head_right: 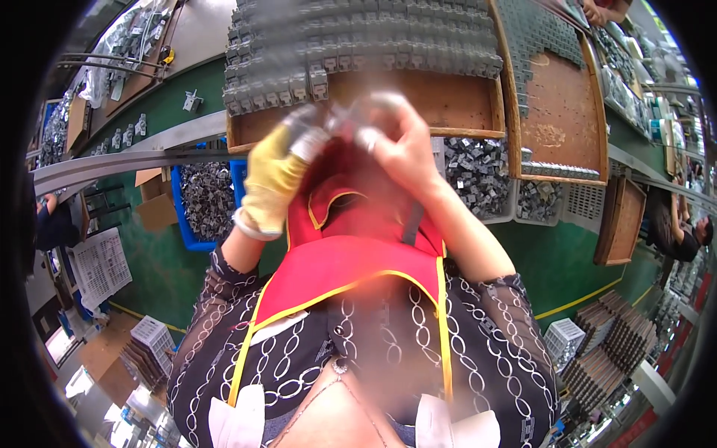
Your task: The person assembles small electronic switches by hand, snapping together plastic housings and metal contacts from bins and trays at a factory workbench.
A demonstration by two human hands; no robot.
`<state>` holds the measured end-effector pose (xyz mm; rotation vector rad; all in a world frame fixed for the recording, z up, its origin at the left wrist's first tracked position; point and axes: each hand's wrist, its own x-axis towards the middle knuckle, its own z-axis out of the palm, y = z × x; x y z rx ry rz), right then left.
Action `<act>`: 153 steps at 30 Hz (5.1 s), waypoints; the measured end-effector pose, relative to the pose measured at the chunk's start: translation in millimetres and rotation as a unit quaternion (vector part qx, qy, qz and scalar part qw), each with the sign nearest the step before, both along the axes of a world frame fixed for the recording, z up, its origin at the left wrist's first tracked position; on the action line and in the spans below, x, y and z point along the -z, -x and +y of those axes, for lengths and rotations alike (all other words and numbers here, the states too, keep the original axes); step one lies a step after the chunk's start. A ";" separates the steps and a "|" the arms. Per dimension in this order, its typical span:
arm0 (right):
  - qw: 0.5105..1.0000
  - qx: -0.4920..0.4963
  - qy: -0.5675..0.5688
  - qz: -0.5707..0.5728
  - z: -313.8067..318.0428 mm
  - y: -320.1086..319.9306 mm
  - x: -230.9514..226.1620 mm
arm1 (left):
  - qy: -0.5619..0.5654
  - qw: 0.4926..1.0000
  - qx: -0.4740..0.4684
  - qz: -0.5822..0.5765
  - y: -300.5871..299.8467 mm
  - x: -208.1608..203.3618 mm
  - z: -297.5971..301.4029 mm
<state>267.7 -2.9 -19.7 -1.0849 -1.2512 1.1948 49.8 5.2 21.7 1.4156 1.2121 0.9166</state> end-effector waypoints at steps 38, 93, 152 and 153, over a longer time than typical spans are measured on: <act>0.903 0.375 0.053 -0.205 1.2 -306.0 63.0 | -0.027 0.907 -0.186 0.377 195.9 145.1 207.0; 0.987 -0.061 0.148 0.012 -51.3 -42.0 3.5 | 0.425 0.859 0.192 -0.211 -13.9 14.1 -16.3; 0.954 0.076 -0.087 -0.276 65.7 -2.6 31.5 | -0.050 0.981 -0.185 -0.009 65.5 -13.6 40.1; 0.944 0.062 -0.099 -0.310 62.2 7.4 22.9 | -0.023 0.976 -0.213 -0.042 74.7 -24.4 40.6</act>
